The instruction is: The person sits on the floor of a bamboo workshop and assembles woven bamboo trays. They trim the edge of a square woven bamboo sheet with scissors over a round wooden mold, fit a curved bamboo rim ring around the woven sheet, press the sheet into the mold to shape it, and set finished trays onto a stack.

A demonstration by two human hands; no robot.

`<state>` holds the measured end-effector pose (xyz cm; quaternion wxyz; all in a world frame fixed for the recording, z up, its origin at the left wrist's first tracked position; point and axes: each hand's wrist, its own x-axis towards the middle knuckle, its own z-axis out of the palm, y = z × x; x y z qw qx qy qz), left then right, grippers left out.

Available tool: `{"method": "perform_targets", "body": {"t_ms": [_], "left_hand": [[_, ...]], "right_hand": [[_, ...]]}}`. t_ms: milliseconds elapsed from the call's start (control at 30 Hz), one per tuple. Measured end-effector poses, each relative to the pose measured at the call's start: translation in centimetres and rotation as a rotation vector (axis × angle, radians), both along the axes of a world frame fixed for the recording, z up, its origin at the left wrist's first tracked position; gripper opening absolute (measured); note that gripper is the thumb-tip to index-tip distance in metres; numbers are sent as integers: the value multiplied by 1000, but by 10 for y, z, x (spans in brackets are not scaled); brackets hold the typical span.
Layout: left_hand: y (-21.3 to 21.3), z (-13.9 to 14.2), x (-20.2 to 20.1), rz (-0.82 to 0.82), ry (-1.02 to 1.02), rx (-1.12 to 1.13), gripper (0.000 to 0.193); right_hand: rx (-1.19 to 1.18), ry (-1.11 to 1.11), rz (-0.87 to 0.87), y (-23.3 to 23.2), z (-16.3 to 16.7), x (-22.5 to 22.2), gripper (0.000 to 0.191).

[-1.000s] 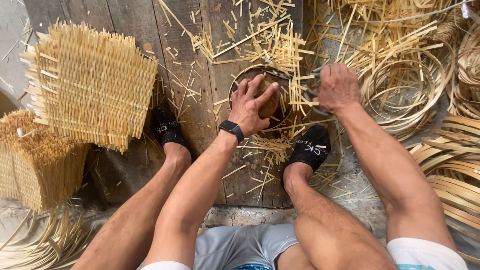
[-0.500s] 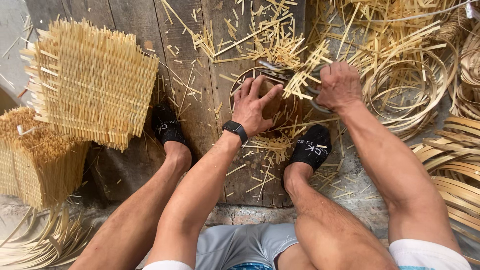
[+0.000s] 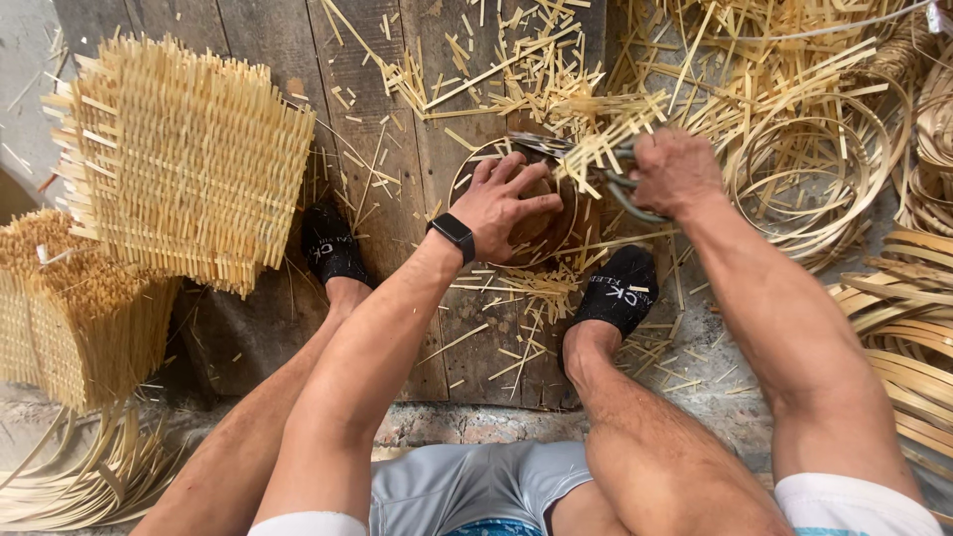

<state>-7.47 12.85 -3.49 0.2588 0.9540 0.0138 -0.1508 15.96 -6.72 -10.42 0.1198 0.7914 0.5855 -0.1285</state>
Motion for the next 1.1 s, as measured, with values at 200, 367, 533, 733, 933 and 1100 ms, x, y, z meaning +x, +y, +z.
{"method": "perform_targets", "body": {"t_ms": [200, 367, 533, 733, 933, 1100], "left_hand": [[-6, 16, -2, 176, -44, -69, 87], [-36, 10, -8, 1032, 248, -133, 96], [-6, -7, 1, 1079, -44, -170, 64], [8, 1, 41, 1186, 233, -319, 38], [-6, 4, 55, 1150, 73, -340, 28], [-4, -10, 51, 1151, -83, -319, 31]], "right_hand": [[-66, 301, -699, -13, 9, 37, 44], [-114, 515, -1219, -6, 13, 41, 85], [250, 370, -907, -3, 26, -6, 67], [175, 1010, -959, 2, 29, -83, 33], [272, 1045, -1058, 4, 16, -83, 23], [198, 1060, -1089, 1, 23, -79, 25]]}}
